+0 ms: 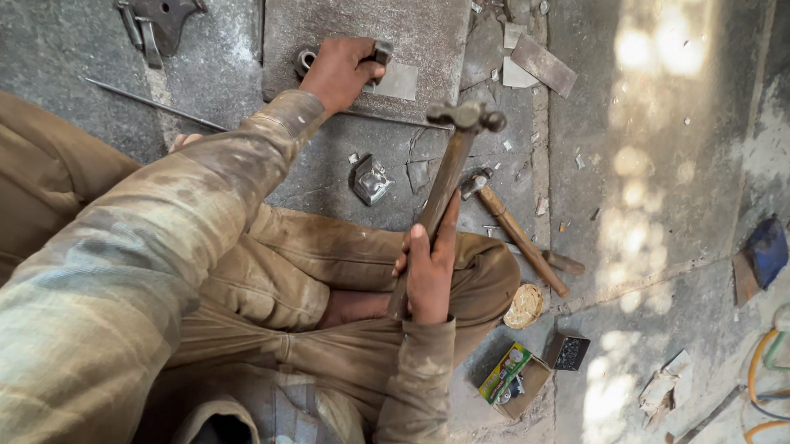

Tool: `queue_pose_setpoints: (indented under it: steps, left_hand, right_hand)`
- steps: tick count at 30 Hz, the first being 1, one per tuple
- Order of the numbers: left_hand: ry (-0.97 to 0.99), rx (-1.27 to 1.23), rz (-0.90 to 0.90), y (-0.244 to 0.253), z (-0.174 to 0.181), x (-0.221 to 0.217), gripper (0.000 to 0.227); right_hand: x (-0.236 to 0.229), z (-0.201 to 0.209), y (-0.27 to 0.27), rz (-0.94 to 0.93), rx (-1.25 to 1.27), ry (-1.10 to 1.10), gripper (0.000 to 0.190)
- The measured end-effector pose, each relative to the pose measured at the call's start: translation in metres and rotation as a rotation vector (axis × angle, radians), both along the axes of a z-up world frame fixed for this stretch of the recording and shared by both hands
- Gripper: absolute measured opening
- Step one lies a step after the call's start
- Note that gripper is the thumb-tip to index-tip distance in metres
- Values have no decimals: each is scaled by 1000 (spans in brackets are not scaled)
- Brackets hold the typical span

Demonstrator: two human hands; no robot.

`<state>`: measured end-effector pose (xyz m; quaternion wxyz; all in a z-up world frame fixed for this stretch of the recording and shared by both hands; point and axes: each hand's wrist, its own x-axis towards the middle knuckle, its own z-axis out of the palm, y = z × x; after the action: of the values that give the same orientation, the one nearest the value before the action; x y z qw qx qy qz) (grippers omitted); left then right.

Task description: The person sits on the floor and repeatedly hammers small metal pieces on a metal plate using a hammer and a chisel. The person adjusts the metal pieces and tools between strikes.

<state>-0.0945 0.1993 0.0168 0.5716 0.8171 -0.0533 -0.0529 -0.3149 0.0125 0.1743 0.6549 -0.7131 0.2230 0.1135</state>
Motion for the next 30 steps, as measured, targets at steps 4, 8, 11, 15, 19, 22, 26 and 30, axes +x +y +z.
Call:
queue_pose_setpoints:
  steps: [4,8,11,15,19,22,26,30]
  left_hand:
    - [99,27,4,-1,-4,3,15]
    - [110,24,-3,1,-6,2,17]
    - [142,37,-1,0,-3,1,18]
    - [157,41,-8,0,0,2,18]
    - [64,49,-22,1,-6,0,17]
    - [-121,136,-93,-2,-14,-2,15]
    - [-330,262,-151,5,-23,-5,13]
    - [-410,256,-129,1,-16,-15,16]
  right_hand:
    - [-18,-8,-8,-30,52,46,78]
    - [-24,-9,-13,-24,61,38,78]
    - [-19,-4,-12,-20,62,16,78]
    - [-8,8,-8,-40,74,-17,80]
    - [-4,25,-10,-21,44,-119,80]
    - [-2,35,-13,3,25,-325,81]
    - [19,22,1,-44,-129,-581,76]
    - [44,0,8,150,-277,-232,78]
